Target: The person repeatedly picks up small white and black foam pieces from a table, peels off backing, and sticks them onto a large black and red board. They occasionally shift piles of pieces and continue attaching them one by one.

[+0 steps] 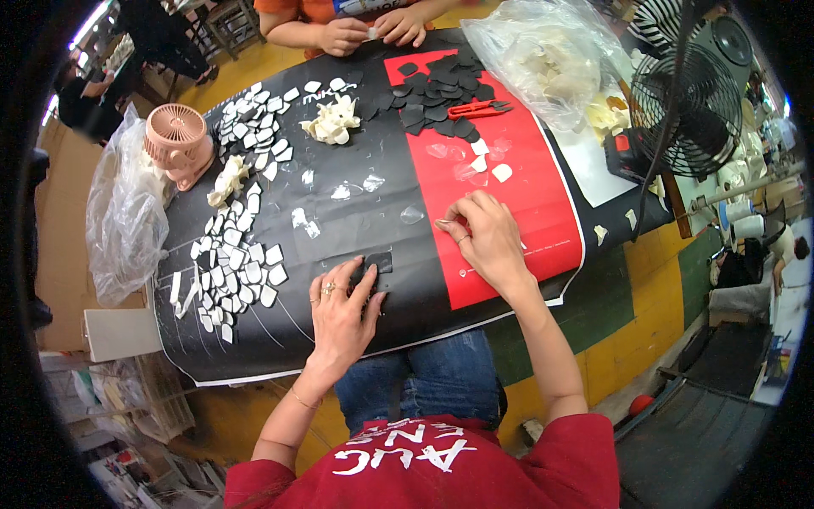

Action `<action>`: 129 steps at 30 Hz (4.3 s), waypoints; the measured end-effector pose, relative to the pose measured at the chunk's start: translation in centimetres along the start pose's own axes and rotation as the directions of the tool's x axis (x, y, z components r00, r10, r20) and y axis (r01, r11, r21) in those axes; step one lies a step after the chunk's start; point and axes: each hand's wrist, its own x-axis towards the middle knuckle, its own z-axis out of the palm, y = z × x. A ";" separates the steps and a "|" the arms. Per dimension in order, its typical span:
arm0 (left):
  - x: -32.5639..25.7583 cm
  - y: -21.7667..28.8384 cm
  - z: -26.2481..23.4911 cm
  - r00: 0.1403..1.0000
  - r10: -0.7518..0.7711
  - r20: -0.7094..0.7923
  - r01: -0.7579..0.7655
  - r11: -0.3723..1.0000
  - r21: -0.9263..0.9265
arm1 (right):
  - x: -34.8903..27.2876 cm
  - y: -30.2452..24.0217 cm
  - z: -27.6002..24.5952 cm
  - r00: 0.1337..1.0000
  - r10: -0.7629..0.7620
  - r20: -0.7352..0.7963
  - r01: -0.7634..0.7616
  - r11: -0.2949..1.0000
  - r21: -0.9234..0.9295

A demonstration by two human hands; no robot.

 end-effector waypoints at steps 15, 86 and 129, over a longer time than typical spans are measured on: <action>1.6 2.2 -2.9 0.974 -0.227 0.023 0.131 0.474 -0.871 | -4.6 -7.3 1.3 0.965 0.226 0.130 -0.200 0.325 0.924; 0.9 -2.2 -3.2 0.952 -0.304 -0.044 0.226 0.790 -0.569 | -3.3 -8.4 4.0 0.933 0.261 0.246 -0.333 0.371 0.867; -0.3 -2.3 0.3 1.000 0.006 0.008 -0.007 0.999 0.039 | -0.4 -8.6 4.4 0.806 0.455 0.379 -0.575 0.756 0.313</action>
